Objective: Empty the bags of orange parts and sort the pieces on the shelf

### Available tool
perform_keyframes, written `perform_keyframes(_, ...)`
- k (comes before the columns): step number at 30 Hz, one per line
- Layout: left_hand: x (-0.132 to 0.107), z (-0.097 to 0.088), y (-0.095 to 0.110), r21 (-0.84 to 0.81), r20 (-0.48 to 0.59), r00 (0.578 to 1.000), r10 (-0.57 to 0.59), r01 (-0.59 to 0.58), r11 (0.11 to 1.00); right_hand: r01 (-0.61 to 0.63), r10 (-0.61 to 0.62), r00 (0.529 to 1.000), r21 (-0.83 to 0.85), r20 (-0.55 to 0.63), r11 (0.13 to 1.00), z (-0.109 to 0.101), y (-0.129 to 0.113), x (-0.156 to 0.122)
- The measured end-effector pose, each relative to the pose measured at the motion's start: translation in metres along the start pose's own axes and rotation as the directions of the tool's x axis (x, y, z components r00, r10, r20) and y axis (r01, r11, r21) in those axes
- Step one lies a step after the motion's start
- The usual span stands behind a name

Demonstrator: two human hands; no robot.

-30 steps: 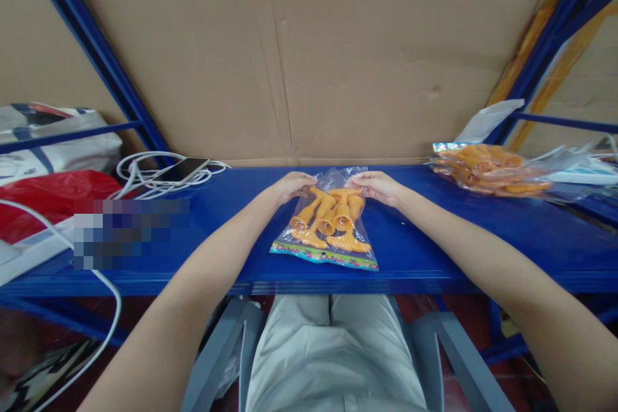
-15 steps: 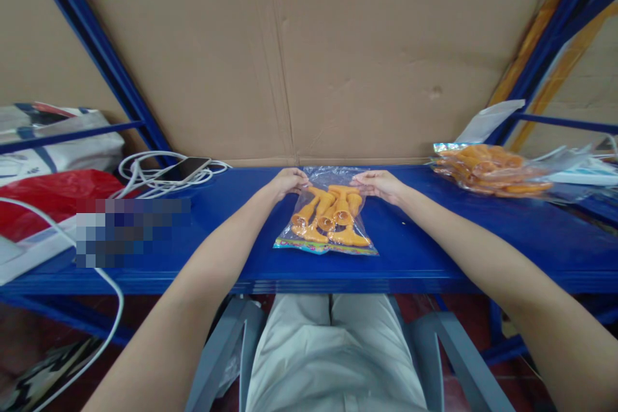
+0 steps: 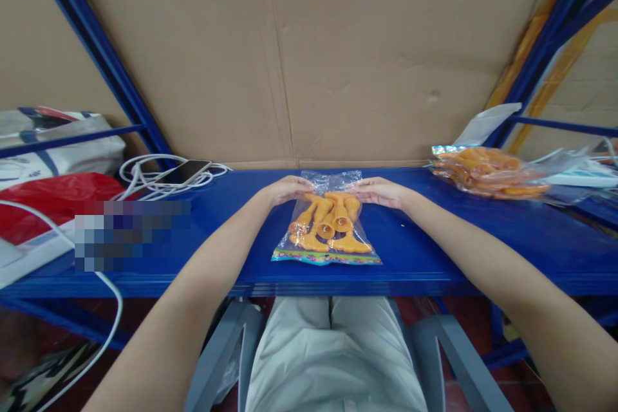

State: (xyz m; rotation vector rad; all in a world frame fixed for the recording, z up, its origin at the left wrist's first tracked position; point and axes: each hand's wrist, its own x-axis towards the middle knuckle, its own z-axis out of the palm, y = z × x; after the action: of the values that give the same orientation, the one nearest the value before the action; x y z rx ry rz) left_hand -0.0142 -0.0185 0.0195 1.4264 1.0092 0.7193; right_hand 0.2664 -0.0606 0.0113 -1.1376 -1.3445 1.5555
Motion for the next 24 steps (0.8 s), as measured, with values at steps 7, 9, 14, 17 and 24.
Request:
perform_keyframes(7, -0.004, 0.004, 0.001, -0.009, 0.027, 0.998, -0.055, 0.056, 0.998, -0.025, 0.025, 1.0, 0.002, -0.001, 1.0, 0.002, 0.001, 0.0)
perform_keyframes(9, -0.004, 0.006, 0.001, -0.018, 0.023, 0.998, -0.061, 0.061, 0.998, -0.019, 0.019, 1.0, 0.007, 0.01, 1.0, 0.003, 0.001, -0.001)
perform_keyframes(14, -0.003, 0.013, -0.001, -0.061, 0.003, 0.998, -0.055, 0.055, 0.997, 0.013, -0.014, 0.999, 0.023, 0.042, 1.0, 0.006, 0.002, 0.0)
perform_keyframes(17, -0.002, 0.016, -0.001, -0.077, -0.001, 0.998, -0.055, 0.055, 0.996, 0.011, -0.011, 1.0, 0.03, 0.011, 0.999, 0.007, 0.003, 0.001)
perform_keyframes(24, 0.002, 0.006, -0.001, -0.053, 0.003, 0.998, -0.066, 0.066, 0.996, 0.021, -0.019, 1.0, 0.044, -0.025, 0.999, 0.002, 0.004, 0.008)
